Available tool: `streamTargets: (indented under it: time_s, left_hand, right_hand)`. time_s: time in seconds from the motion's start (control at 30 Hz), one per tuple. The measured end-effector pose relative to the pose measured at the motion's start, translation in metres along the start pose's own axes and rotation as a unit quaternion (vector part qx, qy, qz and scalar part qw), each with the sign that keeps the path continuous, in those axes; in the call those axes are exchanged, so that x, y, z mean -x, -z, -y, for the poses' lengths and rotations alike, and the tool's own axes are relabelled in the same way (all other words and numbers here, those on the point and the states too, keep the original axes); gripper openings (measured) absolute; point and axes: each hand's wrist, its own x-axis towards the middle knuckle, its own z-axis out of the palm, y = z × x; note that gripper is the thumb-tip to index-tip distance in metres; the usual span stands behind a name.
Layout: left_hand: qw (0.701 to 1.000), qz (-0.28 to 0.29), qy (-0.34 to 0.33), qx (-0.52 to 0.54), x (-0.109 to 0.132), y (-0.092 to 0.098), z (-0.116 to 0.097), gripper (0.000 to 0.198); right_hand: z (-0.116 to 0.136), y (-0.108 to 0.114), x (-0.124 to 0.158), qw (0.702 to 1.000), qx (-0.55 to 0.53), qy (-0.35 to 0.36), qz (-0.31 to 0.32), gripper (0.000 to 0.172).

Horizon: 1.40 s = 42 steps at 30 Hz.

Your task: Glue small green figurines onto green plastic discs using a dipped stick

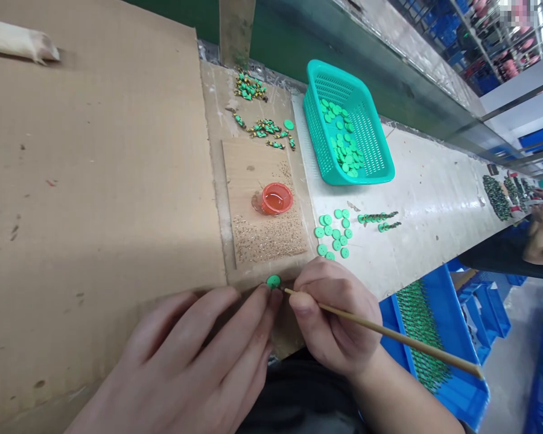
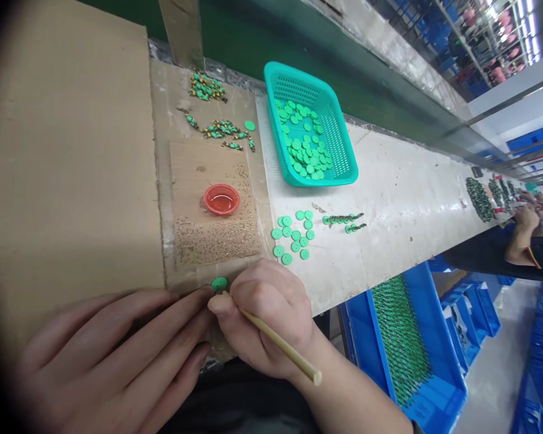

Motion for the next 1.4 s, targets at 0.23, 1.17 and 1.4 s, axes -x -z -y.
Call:
streamTargets:
  time_s: [0.23, 1.17, 1.4]
  left_hand:
    - [1.0, 0.018, 0.016, -0.005, -0.009, 0.005, 0.0, 0.062]
    - [0.928, -0.059, 0.31, -0.199, 0.02, 0.163, 0.046, 0.032]
    - [0.833, 0.129, 0.494, -0.215, 0.024, 0.266, 0.139, 0.038]
  right_hand:
    - [-0.005, -0.003, 0.001, 0.99, -0.034, -0.033, -0.134, 0.009]
    - [-0.002, 0.023, 0.062, 0.992, -0.011, -0.101, -0.076, 0.021]
    - [-0.004, 0.02, 0.06, 0.994, 0.046, -0.036, -0.093, 0.013]
